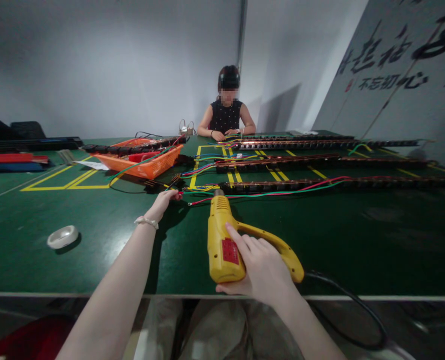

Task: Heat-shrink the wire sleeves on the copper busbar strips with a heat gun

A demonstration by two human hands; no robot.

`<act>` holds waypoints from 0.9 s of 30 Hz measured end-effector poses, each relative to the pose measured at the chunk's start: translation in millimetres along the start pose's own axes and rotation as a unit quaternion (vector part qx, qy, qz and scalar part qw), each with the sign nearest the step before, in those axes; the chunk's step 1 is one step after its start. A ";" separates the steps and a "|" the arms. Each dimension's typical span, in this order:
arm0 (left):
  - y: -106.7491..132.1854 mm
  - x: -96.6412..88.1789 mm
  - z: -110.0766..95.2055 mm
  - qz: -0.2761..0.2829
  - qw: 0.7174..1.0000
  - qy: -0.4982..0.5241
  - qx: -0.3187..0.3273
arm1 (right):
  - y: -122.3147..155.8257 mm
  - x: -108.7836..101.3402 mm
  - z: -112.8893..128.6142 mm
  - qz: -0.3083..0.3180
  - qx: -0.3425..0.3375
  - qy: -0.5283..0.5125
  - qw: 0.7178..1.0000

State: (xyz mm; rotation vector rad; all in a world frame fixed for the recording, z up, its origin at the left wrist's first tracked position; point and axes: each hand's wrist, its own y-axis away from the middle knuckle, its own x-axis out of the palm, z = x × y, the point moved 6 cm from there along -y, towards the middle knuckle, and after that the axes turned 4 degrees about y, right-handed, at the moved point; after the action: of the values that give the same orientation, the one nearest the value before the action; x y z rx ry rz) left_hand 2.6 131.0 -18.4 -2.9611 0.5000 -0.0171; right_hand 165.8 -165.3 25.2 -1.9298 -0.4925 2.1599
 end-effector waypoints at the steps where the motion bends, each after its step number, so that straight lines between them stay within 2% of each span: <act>1: 0.4 0.4 -0.7 -0.001 1.000 -0.002 -0.001 | -3.2 2.6 6.3 0.000 -0.008 0.001 1.000; 6: 2.6 1.9 -3.8 -0.006 1.000 -0.021 0.003 | -21.2 14.4 43.2 0.003 -0.038 0.011 0.999; 10: 0.7 -1.9 -2.4 -0.022 0.997 -0.074 0.003 | -34.6 22.1 73.9 0.001 -0.049 -0.008 0.999; 15: -3.1 -7.4 -8.1 -0.023 0.987 -0.155 0.037 | -42.6 27.4 95.3 -0.019 -0.054 -0.014 0.998; 21: -0.5 -5.9 -13.0 -0.010 0.982 -0.176 0.066 | -42.7 28.5 92.9 -0.017 -0.066 -0.017 0.998; 27: -0.3 -3.2 3.5 -0.013 0.999 -0.052 -0.004 | -35.3 22.2 62.9 -0.004 -0.076 -0.036 0.996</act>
State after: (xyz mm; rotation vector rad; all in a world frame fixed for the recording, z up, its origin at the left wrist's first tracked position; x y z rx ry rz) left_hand -0.2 132.7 -21.8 -2.9563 0.4484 0.1344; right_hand 98.3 -131.6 23.7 -1.9262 -0.6947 2.2530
